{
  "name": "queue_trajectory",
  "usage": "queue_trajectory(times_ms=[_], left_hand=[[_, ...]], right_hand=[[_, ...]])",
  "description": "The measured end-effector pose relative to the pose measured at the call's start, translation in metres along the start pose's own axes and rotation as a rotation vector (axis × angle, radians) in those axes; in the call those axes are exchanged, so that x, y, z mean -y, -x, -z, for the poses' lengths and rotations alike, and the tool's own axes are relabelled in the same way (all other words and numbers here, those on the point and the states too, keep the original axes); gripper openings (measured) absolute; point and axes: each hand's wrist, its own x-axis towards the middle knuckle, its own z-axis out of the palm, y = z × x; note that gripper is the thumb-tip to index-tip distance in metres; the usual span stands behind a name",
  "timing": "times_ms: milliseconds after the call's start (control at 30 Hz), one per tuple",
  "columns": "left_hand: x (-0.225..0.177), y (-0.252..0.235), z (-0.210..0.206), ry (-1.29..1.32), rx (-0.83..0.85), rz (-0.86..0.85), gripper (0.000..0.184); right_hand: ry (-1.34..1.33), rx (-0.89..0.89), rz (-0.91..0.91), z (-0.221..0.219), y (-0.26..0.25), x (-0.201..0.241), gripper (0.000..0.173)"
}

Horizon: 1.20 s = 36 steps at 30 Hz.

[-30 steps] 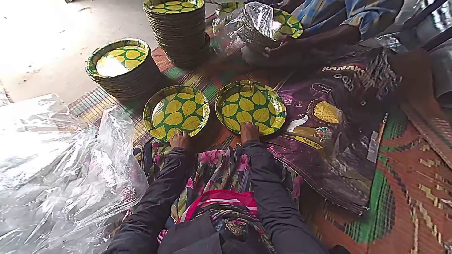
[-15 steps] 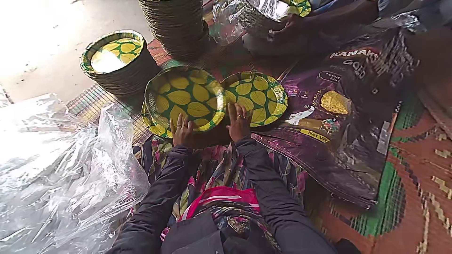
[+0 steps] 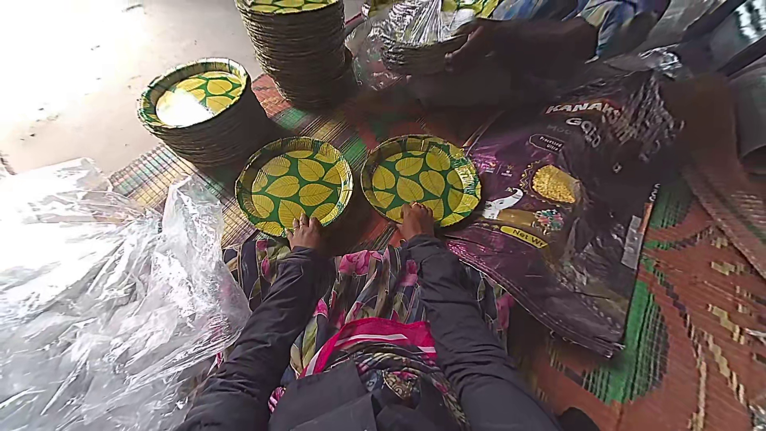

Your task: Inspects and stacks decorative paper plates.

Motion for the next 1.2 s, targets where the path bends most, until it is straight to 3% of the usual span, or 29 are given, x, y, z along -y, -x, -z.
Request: queue_trajectory(times_ms=[100, 167, 200, 267, 333, 400, 500, 567, 667, 800, 867, 1067, 1200], left_hand=[[0.002, -0.001, -0.003, -0.002, -0.002, -0.003, 0.068], [0.0, 0.002, -0.002, 0.053, -0.042, -0.004, 0.078], [0.001, 0.005, -0.003, 0.114, -0.138, -0.036, 0.085], [0.004, 0.007, -0.009, 0.167, -0.524, -0.207, 0.091], [-0.001, 0.01, -0.004, 0.123, -0.892, -0.437, 0.072], [-0.015, 0.023, 0.006, 0.044, -1.007, -0.593, 0.043], [-0.017, 0.027, -0.002, 0.019, -0.759, -0.607, 0.033], [-0.005, 0.013, -0.013, 0.035, -0.482, -0.438, 0.025], [0.001, -0.003, -0.001, 0.089, -0.075, -0.129, 0.035], [-0.01, 0.004, 0.002, 0.027, 0.014, -0.052, 0.066], [-0.011, 0.003, -0.008, -0.013, -0.008, -0.044, 0.074], [-0.005, -0.002, -0.01, -0.001, 0.003, -0.055, 0.07], [-0.005, -0.001, -0.01, -0.009, 0.011, -0.058, 0.075]], right_hand=[[-0.026, -0.053, 0.036, 0.004, 0.004, -0.005, 0.043], [-0.062, -0.297, 0.095, -0.001, 0.01, -0.005, 0.031], [-0.074, -0.51, 0.157, -0.006, 0.011, -0.005, 0.028], [-0.057, -0.825, 0.338, -0.009, 0.012, -0.001, 0.028], [-0.039, -0.83, 0.585, -0.007, 0.019, 0.008, 0.035], [-0.003, -0.804, 0.724, -0.013, 0.02, 0.025, 0.044], [-0.017, -0.697, 0.59, -0.027, 0.014, 0.04, 0.058], [-0.044, -0.459, 0.341, -0.022, 0.013, 0.032, 0.068], [-0.043, -0.085, 0.026, -0.012, 0.004, 0.007, 0.074], [0.05, 0.066, -0.031, -0.011, 0.001, -0.002, 0.037], [0.1, 0.096, -0.039, -0.006, 0.003, 0.01, 0.029], [-0.053, 0.146, -0.088, 0.002, 0.002, 0.002, 0.036], [0.004, 0.118, -0.059, 0.007, 0.009, 0.008, 0.033]])
